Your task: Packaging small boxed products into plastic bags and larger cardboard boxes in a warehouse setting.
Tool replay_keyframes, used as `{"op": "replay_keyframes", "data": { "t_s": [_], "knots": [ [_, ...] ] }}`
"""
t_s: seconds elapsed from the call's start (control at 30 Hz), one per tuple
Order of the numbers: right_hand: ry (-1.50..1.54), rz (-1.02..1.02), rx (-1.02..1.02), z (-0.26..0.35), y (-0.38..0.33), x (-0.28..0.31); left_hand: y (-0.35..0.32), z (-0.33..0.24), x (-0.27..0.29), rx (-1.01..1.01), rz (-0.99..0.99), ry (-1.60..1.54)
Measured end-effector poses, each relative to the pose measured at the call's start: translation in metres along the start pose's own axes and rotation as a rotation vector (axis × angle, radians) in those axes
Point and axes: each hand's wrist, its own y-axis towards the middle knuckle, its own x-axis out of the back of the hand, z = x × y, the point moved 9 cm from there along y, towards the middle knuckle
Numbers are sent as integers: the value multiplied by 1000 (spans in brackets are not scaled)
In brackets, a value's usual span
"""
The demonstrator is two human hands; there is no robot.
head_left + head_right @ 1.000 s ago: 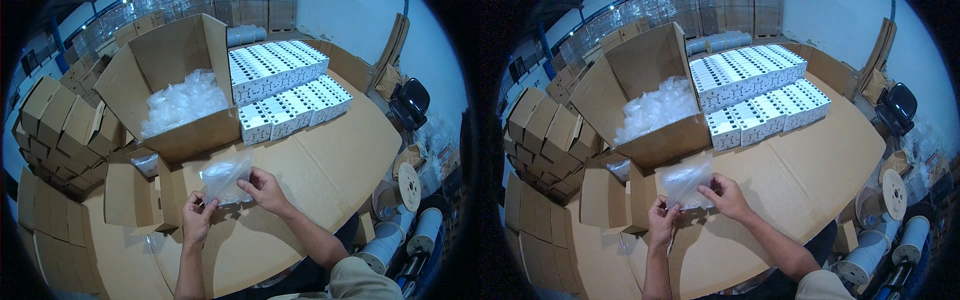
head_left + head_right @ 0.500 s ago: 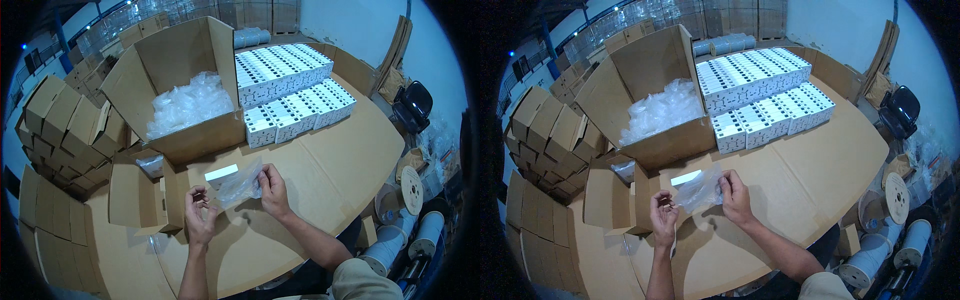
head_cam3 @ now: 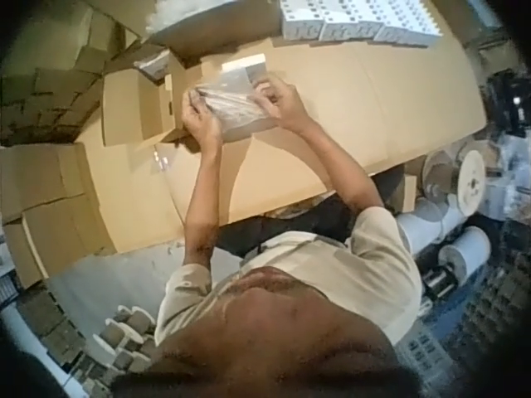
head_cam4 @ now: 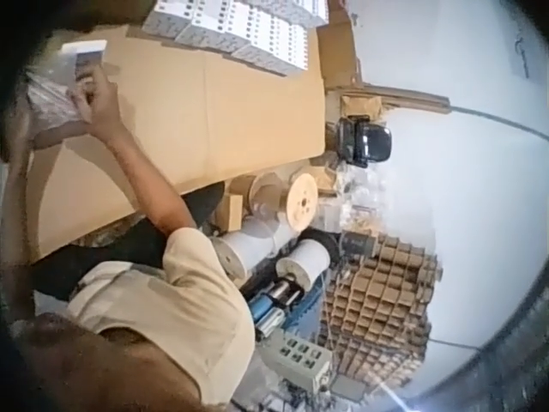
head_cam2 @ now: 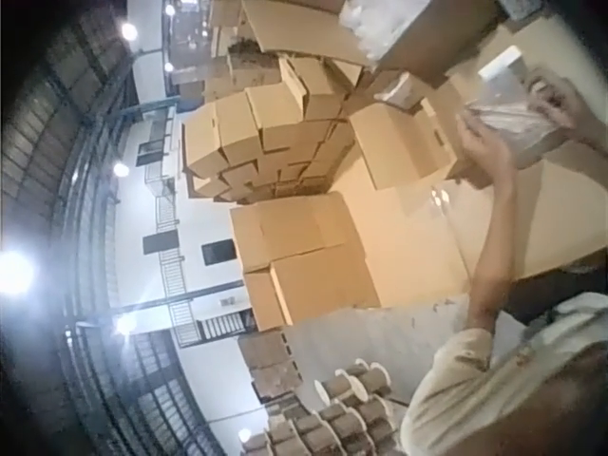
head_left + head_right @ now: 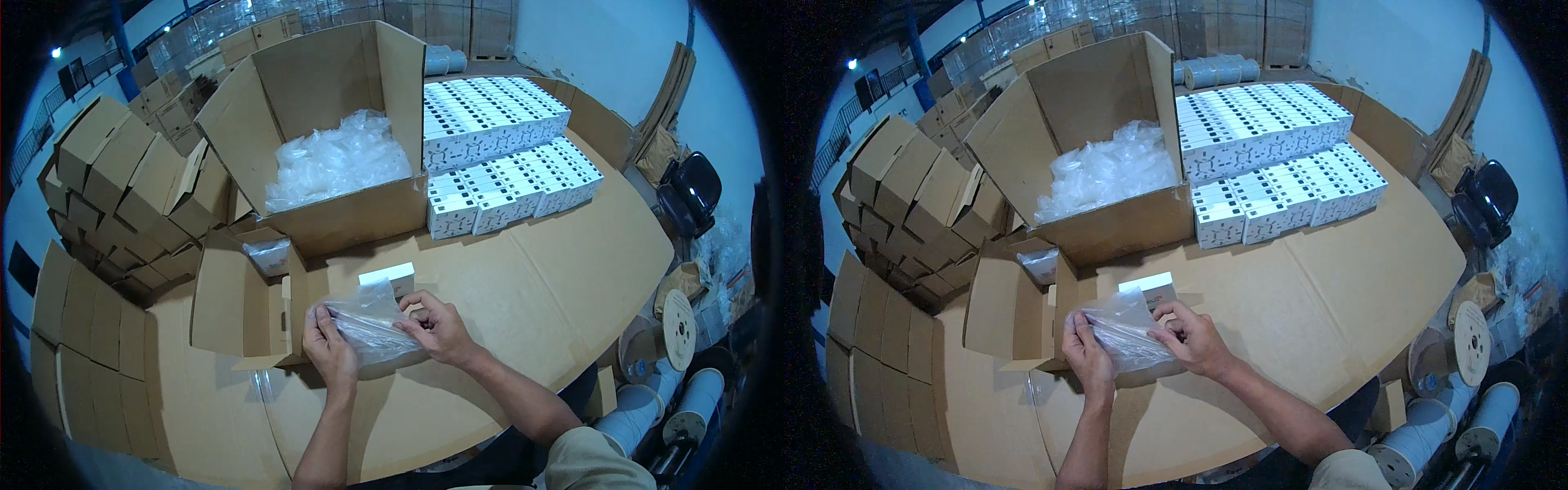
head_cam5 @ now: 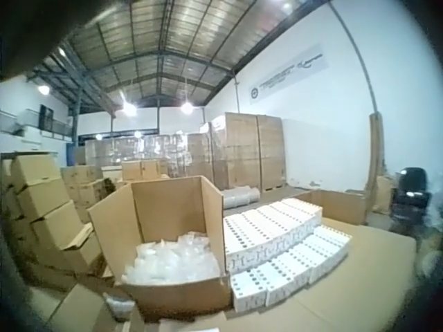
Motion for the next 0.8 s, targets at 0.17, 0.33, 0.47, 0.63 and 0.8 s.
{"op": "replay_keyframes", "data": {
  "t_s": [0.17,0.33,0.47,0.63,0.8],
  "knots": [
    [98,-41,-82,-15,-2,10,-5,-20,-9,-192,70,162],
    [356,-160,-133,-23,0,23,-20,-37,-27,-340,192,188],
    [447,-375,-180,-19,-7,35,-24,-32,-31,-251,222,187],
    [187,-523,-122,-2,-18,18,-24,-23,-31,-220,182,133],
    [-78,-381,-99,-3,-12,9,-16,-18,-28,-57,196,151]
  ]
}}
